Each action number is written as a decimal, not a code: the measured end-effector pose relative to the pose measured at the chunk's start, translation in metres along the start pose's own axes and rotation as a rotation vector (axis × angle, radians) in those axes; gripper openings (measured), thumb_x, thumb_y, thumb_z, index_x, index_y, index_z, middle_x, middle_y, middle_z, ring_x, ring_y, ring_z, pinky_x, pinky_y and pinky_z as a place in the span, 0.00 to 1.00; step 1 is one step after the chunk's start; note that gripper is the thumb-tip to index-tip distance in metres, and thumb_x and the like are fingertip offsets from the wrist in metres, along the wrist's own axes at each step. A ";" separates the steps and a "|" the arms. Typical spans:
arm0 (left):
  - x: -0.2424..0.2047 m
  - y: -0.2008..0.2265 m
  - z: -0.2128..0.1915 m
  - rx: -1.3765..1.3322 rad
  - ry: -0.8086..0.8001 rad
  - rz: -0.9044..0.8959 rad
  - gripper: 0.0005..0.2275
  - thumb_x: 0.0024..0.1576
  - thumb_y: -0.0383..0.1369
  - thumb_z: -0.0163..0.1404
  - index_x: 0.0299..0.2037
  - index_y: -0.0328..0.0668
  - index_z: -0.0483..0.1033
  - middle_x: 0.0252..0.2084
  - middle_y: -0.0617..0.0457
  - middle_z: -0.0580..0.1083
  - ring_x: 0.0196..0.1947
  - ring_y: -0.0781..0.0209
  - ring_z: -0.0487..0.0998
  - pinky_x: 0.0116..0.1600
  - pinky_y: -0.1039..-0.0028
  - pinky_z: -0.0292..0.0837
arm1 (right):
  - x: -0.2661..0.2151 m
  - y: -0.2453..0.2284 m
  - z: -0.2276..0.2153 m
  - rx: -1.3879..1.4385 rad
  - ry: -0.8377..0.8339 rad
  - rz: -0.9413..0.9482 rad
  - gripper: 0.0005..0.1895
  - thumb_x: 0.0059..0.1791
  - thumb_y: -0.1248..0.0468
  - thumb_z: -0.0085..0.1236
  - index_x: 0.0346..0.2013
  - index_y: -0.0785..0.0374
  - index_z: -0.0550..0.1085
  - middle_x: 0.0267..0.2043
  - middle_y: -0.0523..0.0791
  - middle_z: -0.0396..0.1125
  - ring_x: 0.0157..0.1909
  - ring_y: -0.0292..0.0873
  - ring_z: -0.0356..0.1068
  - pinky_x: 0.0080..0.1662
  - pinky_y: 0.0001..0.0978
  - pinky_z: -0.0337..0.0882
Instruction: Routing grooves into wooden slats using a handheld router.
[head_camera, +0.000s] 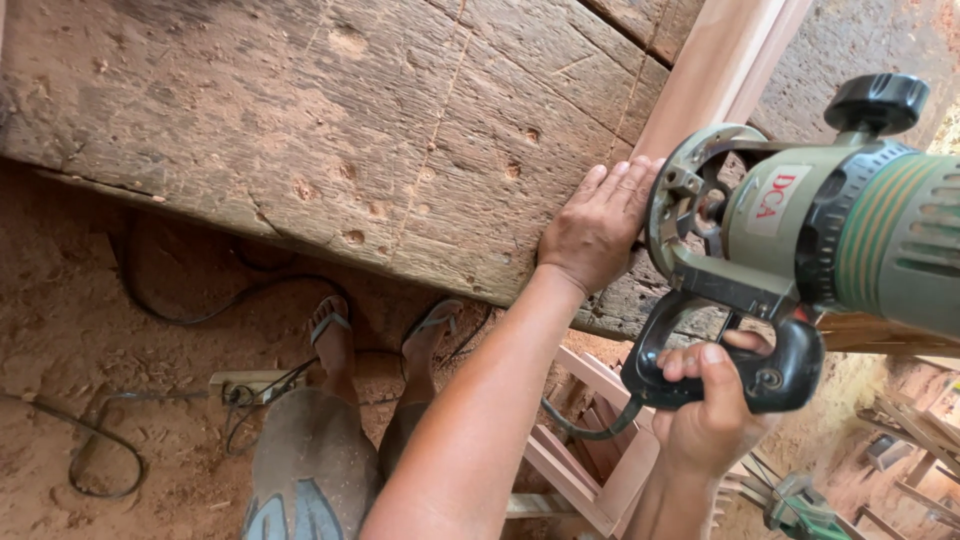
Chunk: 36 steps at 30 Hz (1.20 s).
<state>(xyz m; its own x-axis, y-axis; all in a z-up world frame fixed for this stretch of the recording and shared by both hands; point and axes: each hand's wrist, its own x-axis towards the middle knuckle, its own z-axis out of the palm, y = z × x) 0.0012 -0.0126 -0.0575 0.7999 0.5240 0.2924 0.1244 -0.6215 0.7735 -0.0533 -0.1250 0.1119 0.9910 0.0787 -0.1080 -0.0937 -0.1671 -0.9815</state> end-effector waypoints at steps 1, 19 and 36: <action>0.000 0.000 0.000 -0.007 0.024 0.004 0.27 0.61 0.31 0.49 0.71 0.36 0.56 0.70 0.41 0.69 0.69 0.49 0.74 0.76 0.57 0.67 | 0.002 -0.001 0.002 -0.010 0.009 -0.004 0.13 0.50 0.72 0.50 0.49 0.59 0.69 0.25 0.39 0.62 0.25 0.35 0.65 0.34 0.26 0.72; -0.001 -0.002 0.005 0.025 -0.041 0.011 0.24 0.67 0.37 0.43 0.72 0.38 0.55 0.71 0.43 0.67 0.71 0.50 0.72 0.77 0.59 0.66 | -0.036 0.001 0.001 -0.020 0.077 0.031 0.13 0.50 0.73 0.47 0.49 0.61 0.67 0.26 0.43 0.63 0.26 0.36 0.64 0.37 0.27 0.70; 0.003 0.003 -0.013 -0.102 0.013 0.013 0.27 0.59 0.30 0.47 0.70 0.31 0.57 0.67 0.37 0.71 0.68 0.45 0.74 0.75 0.56 0.66 | 0.041 -0.004 0.015 0.046 -0.004 0.017 0.12 0.51 0.72 0.49 0.48 0.58 0.69 0.24 0.39 0.61 0.25 0.35 0.64 0.36 0.26 0.70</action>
<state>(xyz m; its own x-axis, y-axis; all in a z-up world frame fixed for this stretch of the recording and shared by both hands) -0.0034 -0.0057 -0.0471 0.7934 0.5244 0.3091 0.0535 -0.5659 0.8227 -0.0133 -0.1063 0.1088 0.9889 0.0799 -0.1254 -0.1151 -0.1227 -0.9857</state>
